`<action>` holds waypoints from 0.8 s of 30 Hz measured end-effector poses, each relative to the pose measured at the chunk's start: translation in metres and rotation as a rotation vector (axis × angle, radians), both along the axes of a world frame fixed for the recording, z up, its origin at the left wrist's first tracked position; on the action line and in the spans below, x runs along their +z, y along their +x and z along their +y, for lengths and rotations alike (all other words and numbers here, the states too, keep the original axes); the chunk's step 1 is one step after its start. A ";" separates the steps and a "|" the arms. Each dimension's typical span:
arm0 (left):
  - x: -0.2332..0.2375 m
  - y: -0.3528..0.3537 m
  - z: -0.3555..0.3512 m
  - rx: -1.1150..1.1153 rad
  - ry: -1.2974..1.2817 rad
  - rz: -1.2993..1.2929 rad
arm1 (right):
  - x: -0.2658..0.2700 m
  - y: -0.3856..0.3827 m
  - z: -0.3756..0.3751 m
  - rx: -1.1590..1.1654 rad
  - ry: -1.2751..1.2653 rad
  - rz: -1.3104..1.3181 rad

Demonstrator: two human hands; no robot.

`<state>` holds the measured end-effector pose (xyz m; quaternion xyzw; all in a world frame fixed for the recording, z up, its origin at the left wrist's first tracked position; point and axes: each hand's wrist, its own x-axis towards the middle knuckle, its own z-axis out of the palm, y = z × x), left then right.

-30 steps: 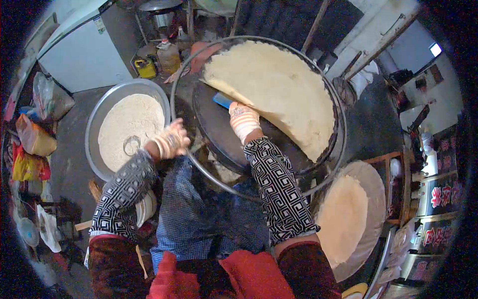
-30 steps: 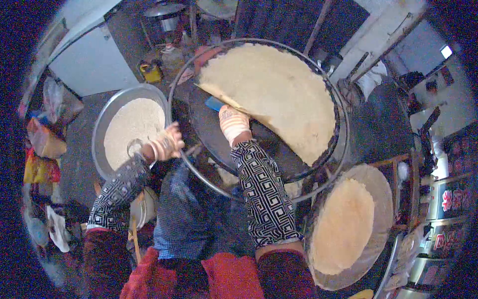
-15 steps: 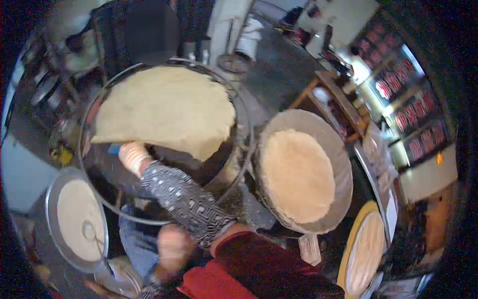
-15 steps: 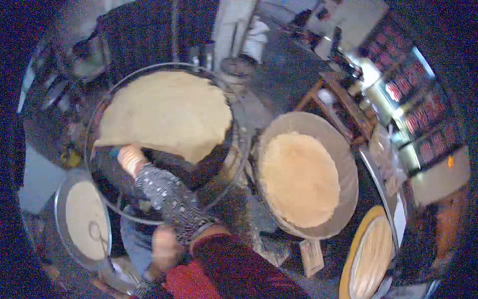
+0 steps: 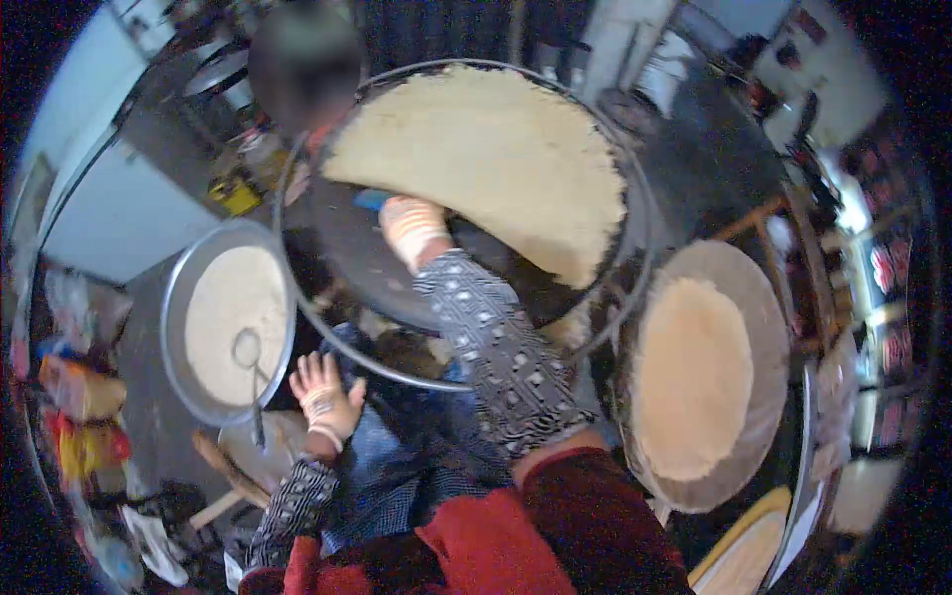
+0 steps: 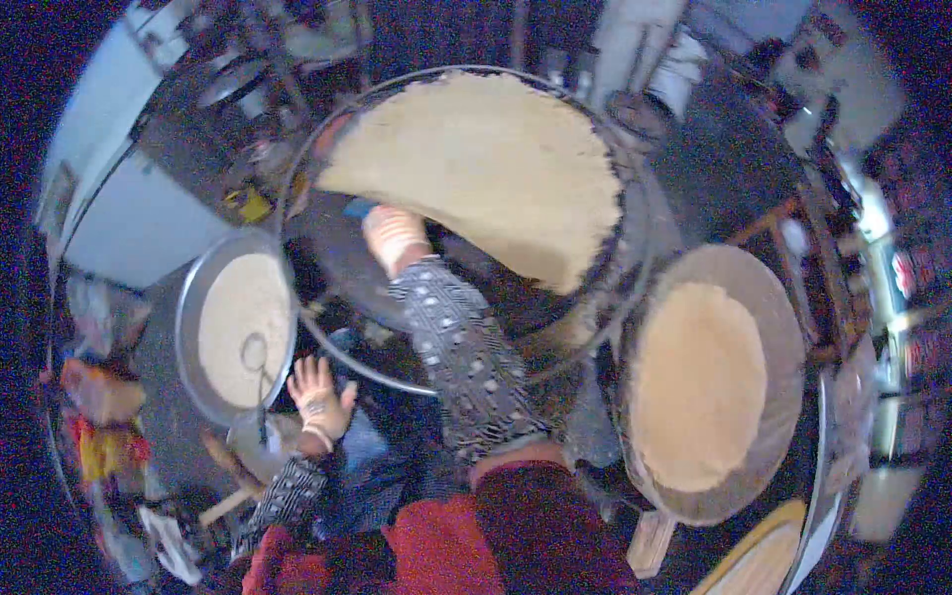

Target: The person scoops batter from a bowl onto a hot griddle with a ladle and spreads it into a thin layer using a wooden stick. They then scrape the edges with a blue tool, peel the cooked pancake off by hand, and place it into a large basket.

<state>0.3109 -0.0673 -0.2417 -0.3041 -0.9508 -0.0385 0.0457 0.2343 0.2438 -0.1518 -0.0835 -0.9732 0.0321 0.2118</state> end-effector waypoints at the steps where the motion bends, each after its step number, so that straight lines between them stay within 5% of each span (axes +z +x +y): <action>1: 0.001 0.001 -0.002 0.018 -0.015 -0.021 | -0.016 -0.005 -0.001 -0.063 0.057 -0.043; 14: 0.008 0.011 0.003 0.068 -0.070 -0.094 | 0.001 -0.009 -0.014 -0.155 0.091 -0.274; 17: 0.007 0.019 0.005 0.055 -0.067 -0.110 | -0.027 -0.010 -0.006 -0.124 0.478 -0.047; 24: -0.007 0.027 -0.001 0.045 -0.015 -0.115 | -0.026 -0.010 -0.009 -0.187 0.299 -0.070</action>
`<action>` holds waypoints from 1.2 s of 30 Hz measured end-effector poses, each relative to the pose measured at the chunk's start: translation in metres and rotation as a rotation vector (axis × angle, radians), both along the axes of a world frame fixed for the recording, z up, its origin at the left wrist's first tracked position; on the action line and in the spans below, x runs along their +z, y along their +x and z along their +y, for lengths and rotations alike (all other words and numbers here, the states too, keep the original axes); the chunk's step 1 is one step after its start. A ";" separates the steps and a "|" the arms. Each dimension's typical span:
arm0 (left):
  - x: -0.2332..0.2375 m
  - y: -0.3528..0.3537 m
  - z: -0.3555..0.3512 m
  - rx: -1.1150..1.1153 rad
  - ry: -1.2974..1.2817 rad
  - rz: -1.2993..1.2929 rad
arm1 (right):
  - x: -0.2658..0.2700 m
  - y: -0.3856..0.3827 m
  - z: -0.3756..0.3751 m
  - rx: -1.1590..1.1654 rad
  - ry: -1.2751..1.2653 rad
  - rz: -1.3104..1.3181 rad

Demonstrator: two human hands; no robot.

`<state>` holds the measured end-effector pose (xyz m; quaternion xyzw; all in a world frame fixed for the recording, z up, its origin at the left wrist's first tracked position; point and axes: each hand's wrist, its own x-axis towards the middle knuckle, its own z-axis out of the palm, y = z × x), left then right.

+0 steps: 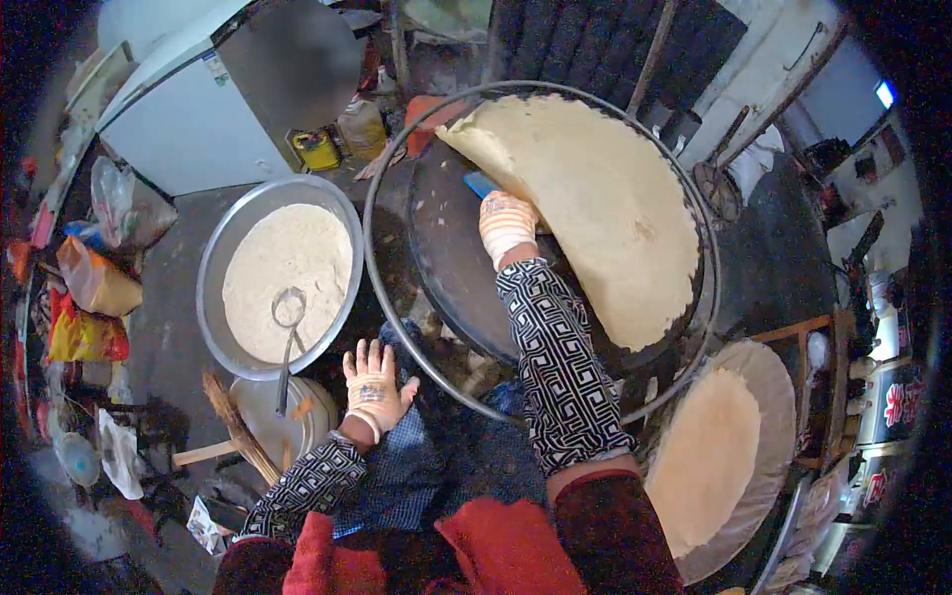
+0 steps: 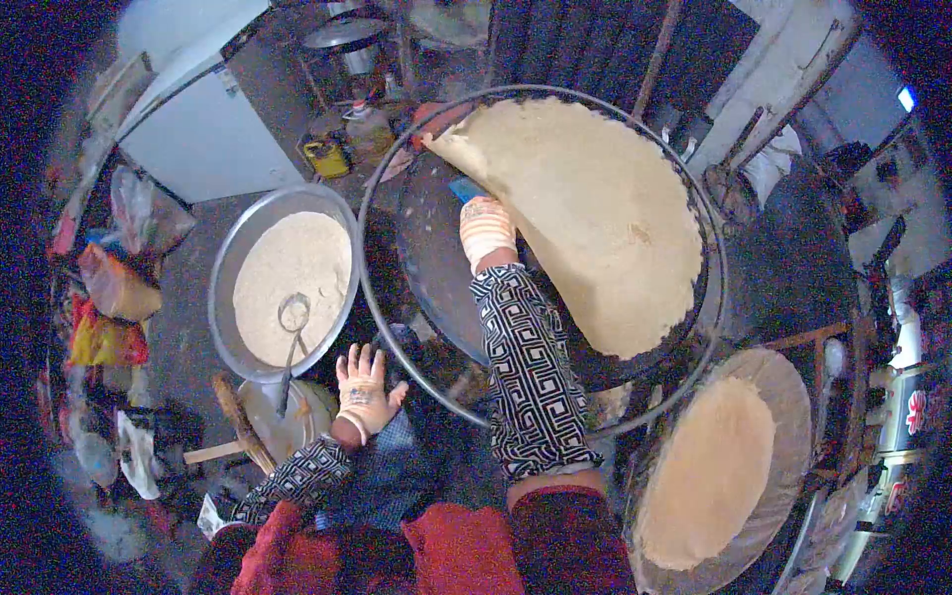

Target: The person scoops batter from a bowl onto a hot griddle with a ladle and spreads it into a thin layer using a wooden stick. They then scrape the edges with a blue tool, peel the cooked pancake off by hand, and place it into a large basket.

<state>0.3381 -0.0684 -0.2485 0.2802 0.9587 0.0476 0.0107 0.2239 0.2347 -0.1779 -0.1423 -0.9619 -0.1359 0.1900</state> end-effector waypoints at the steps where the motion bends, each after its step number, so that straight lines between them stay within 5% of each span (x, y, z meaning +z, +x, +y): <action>1: -0.001 0.002 0.000 0.004 -0.007 -0.003 | -0.006 -0.002 0.001 0.004 0.086 0.017; 5: -0.011 0.010 -0.007 -0.038 0.053 -0.027 | -0.020 -0.006 0.006 -0.047 -0.072 0.001; 9: -0.033 -0.009 -0.030 -0.204 0.580 0.102 | -0.028 -0.012 0.013 0.010 -0.326 -0.129; 11: -0.022 -0.050 -0.032 -0.168 0.644 0.128 | -0.056 -0.020 0.014 -0.027 -0.170 0.121; 14: 0.013 -0.130 -0.022 -0.312 0.423 0.312 | -0.034 0.008 0.002 -0.566 1.433 0.191; 17: 0.036 -0.180 -0.009 -0.609 0.041 0.265 | -0.055 -0.006 0.015 -0.674 1.480 0.134; 19: 0.027 -0.189 -0.007 -0.844 -0.136 0.162 | -0.062 -0.012 0.019 -0.023 0.492 0.145; 20: 0.027 -0.181 -0.005 -0.941 -0.192 0.103 | -0.066 -0.008 0.013 -0.432 1.343 0.104; 24: 0.017 -0.095 0.011 -0.791 -0.310 0.102 | -0.120 0.002 0.005 -0.525 1.669 0.175; 25: 0.020 -0.063 0.017 -0.760 -0.252 0.233 | -0.118 0.012 -0.005 -0.496 1.615 0.114; 26: 0.025 -0.036 0.033 -0.677 -0.326 -0.030 | -0.116 0.023 -0.014 -0.387 1.471 0.058; 28: 0.014 0.018 0.068 -0.526 -0.307 -0.242 | -0.102 0.043 -0.028 -0.023 0.733 -0.056; 30: 0.022 0.069 0.084 -0.727 0.022 -0.098 | -0.081 0.054 -0.031 0.126 0.161 -0.103; 31: 0.026 0.083 0.086 -0.916 0.300 -0.233 | -0.075 0.058 -0.032 0.142 0.015 -0.108; 34: 0.016 0.058 0.050 -1.201 0.373 -0.397 | -0.055 0.036 -0.033 0.128 -0.212 -0.132; 36: 0.045 0.037 0.022 -1.022 0.203 -0.351 | -0.039 0.031 -0.028 0.112 -0.265 -0.120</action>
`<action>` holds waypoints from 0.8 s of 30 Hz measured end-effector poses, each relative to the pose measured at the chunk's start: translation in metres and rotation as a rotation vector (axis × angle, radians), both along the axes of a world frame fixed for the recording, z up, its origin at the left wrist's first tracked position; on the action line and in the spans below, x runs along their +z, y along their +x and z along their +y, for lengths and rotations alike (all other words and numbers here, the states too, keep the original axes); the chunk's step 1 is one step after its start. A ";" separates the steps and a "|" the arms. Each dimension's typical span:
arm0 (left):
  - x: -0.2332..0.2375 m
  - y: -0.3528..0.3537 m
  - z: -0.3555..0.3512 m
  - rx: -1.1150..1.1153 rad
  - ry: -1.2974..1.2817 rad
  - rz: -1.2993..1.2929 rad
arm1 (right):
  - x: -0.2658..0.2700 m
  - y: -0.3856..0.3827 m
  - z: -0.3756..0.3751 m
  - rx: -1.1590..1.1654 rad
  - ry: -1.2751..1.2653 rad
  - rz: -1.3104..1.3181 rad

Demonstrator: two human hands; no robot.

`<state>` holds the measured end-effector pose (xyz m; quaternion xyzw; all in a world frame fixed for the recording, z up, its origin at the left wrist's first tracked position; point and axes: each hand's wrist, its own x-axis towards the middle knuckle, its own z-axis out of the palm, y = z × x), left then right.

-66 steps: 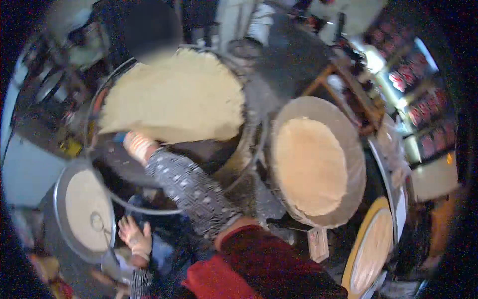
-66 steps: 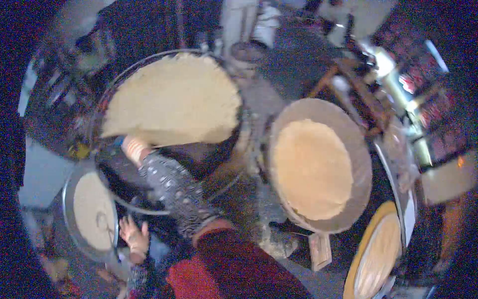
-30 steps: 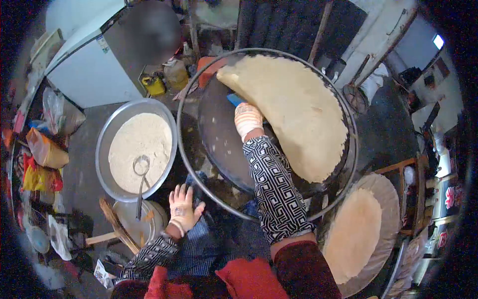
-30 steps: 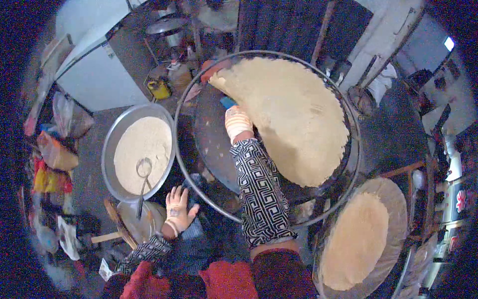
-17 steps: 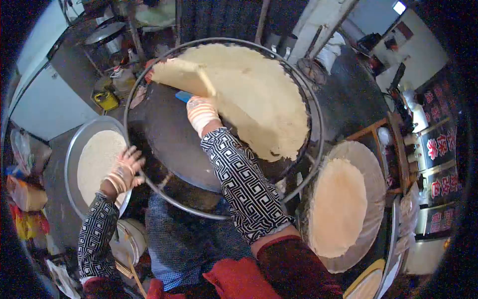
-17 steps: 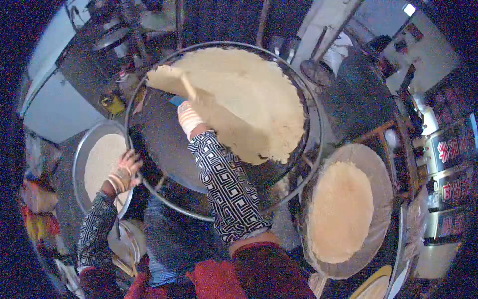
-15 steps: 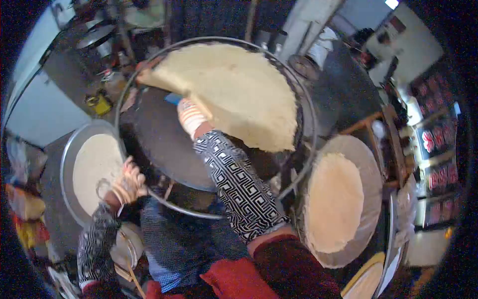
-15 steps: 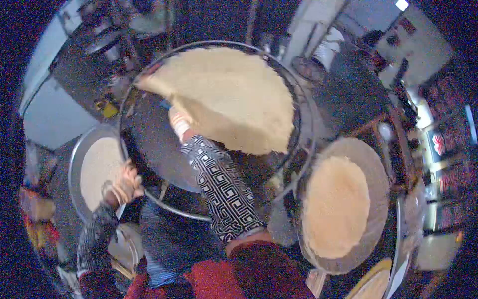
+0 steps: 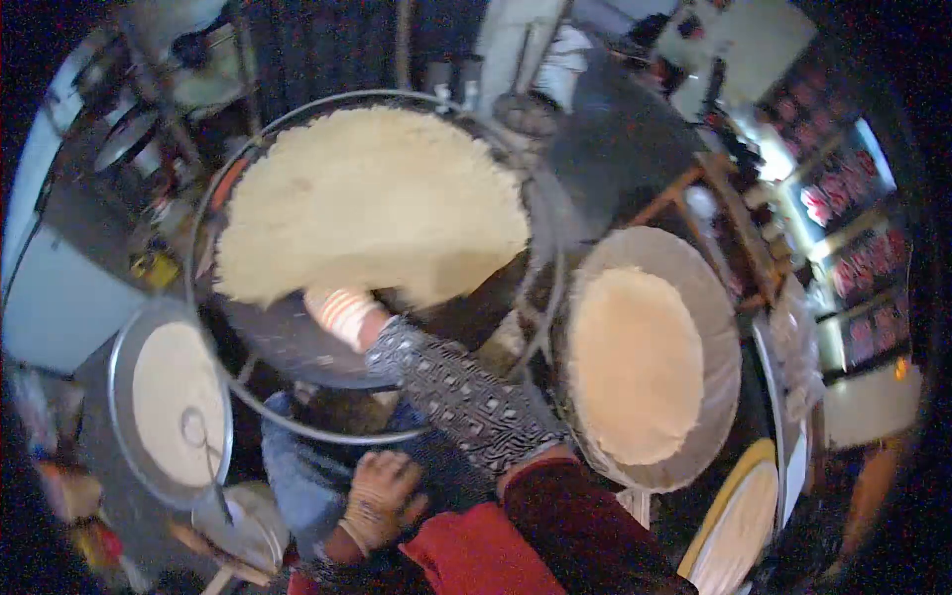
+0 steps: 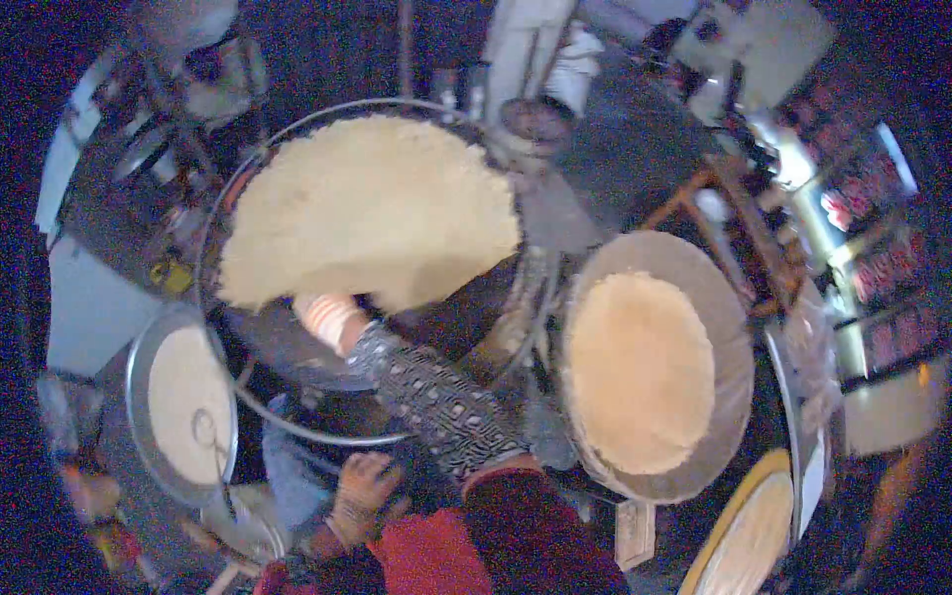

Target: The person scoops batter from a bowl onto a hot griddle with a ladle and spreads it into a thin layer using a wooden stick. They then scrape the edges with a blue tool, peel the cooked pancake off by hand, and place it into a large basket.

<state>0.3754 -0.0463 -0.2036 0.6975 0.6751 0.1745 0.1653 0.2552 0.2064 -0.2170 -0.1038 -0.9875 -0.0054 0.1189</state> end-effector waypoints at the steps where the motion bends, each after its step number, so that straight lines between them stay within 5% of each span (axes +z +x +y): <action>1: 0.013 -0.013 -0.010 0.157 -0.107 0.020 | 0.009 0.002 0.001 -0.020 -0.053 0.057; 4: -0.028 -0.042 -0.071 0.498 -0.036 0.286 | 0.008 -0.019 0.007 -0.167 -0.348 0.046; 8: -0.039 -0.044 -0.080 0.740 -0.285 0.226 | 0.003 -0.036 0.014 -0.161 -0.044 0.235; 10: -0.041 -0.044 -0.075 0.762 -0.323 0.213 | -0.004 -0.044 0.022 -0.103 0.146 0.294; 14: -0.055 -0.045 -0.081 0.735 -0.301 0.229 | -0.012 -0.065 0.034 -0.185 0.091 -0.049; 15: -0.060 -0.047 -0.084 0.736 -0.291 0.229 | -0.105 -0.104 0.060 -0.196 0.172 0.246; 20: -0.043 -0.045 -0.080 0.752 -0.290 0.203 | -0.038 -0.037 0.094 -0.248 0.227 0.149; 24: -0.043 -0.042 -0.083 0.746 -0.240 0.224 | -0.028 0.054 0.151 -0.305 0.376 0.404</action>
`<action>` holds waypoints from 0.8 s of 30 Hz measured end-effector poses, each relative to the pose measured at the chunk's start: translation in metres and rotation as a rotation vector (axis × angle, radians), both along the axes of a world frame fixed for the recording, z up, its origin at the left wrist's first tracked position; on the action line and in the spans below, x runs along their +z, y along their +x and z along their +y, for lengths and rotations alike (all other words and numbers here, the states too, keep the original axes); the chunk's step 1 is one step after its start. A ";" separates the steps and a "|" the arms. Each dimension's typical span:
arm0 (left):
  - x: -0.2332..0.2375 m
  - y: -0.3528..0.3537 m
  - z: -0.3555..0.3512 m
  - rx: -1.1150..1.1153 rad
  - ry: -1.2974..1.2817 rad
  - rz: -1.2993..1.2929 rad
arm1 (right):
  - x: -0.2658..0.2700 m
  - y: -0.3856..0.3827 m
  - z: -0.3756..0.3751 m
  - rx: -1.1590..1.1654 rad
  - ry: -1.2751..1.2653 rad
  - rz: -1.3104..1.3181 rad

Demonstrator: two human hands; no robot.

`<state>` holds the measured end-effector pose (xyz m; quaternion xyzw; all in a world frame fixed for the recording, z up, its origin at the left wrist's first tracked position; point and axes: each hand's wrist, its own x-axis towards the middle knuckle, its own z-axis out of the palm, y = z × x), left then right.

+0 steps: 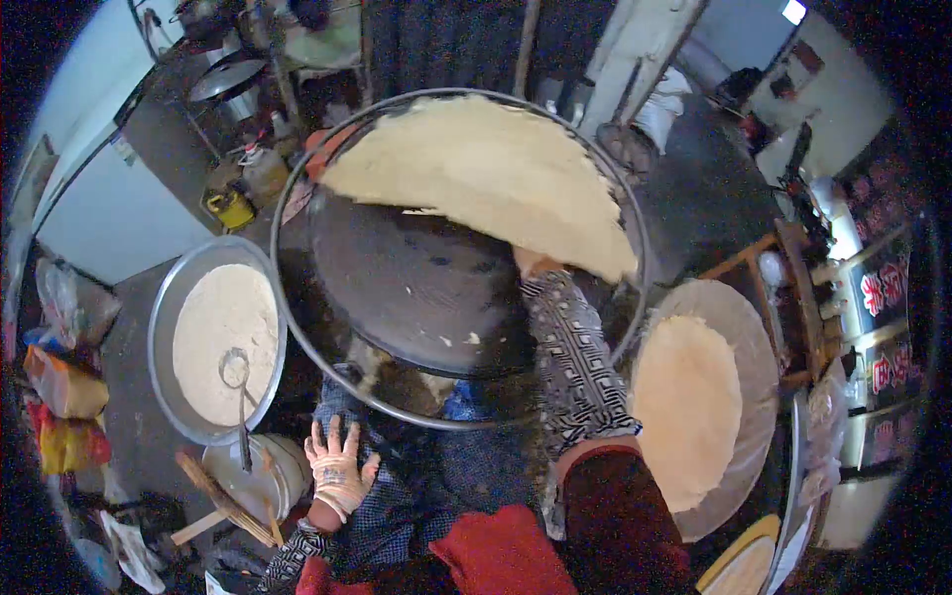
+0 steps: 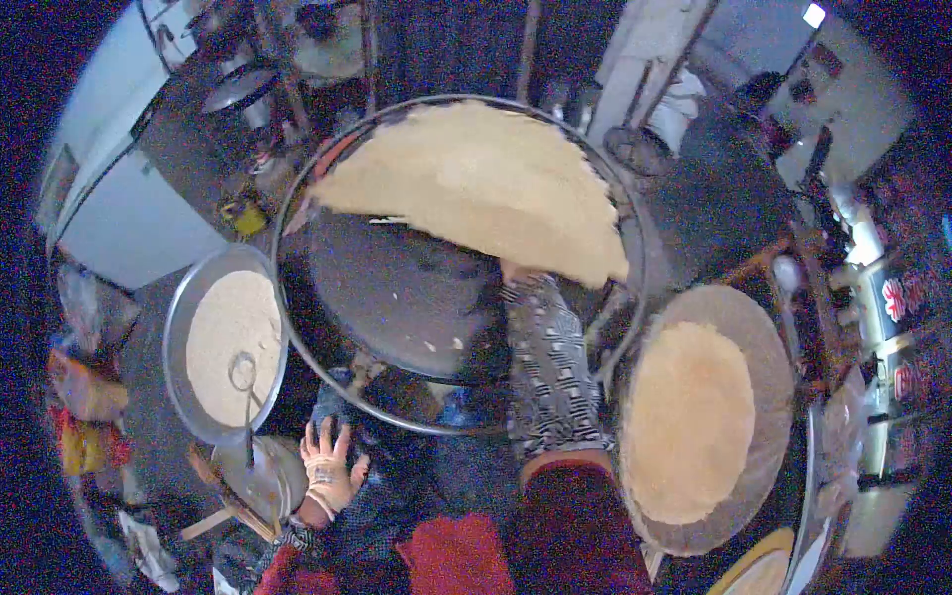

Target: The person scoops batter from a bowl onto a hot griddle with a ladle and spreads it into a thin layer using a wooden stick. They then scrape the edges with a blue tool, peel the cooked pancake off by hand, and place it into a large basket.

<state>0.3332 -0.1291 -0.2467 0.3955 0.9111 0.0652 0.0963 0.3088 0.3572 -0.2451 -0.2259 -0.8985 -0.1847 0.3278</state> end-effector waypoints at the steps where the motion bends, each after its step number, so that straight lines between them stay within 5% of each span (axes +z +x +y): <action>1: 0.000 0.000 -0.002 0.017 -0.007 0.012 | 0.002 0.031 0.011 -0.029 0.020 0.037; 2: -0.001 0.000 -0.001 0.021 -0.009 0.021 | 0.007 0.059 0.028 -0.138 -0.129 0.038; 3: 0.001 0.001 0.000 0.015 0.020 0.045 | 0.008 0.101 0.037 -0.418 -0.353 -0.529; 5: 0.002 0.003 0.000 0.002 0.050 0.049 | 0.017 0.208 -0.001 -0.355 -0.205 -0.151; 7: -0.001 0.004 0.005 0.006 0.056 0.035 | -0.023 0.321 -0.086 -0.674 -0.045 -0.327; 8: -0.006 0.005 0.005 0.003 0.048 0.045 | 0.010 0.365 -0.143 -0.568 -0.410 -0.271; 10: -0.012 0.005 -0.002 -0.044 -0.011 0.069 | 0.004 0.460 -0.279 -0.468 -0.579 0.004; 11: -0.015 -0.005 -0.003 -0.061 -0.042 0.072 | -0.010 0.486 -0.341 -0.667 -0.965 -0.012; 13: -0.015 -0.014 -0.020 -0.098 -0.069 0.089 | -0.043 0.525 -0.431 -1.036 -1.105 0.005; 14: -0.014 -0.016 -0.030 -0.125 -0.090 0.097 | -0.058 0.544 -0.465 -1.122 -0.890 0.035; 15: -0.009 -0.024 -0.047 -0.145 -0.114 0.106 | -0.076 0.560 -0.497 -1.210 -0.964 0.270; 17: 0.011 -0.006 -0.022 -0.136 -0.207 0.089 | -0.064 0.578 -0.469 -1.475 -1.074 0.643; 18: 0.013 -0.004 -0.027 -0.146 -0.217 0.091 | -0.052 0.589 -0.463 -1.724 -1.065 0.329; 22: 0.020 0.007 -0.028 -0.169 -0.227 0.064 | -0.121 0.632 -0.446 -1.520 -0.734 0.347; 24: 0.016 0.011 -0.031 -0.168 -0.164 0.094 | -0.171 0.643 -0.430 -1.717 -1.081 0.478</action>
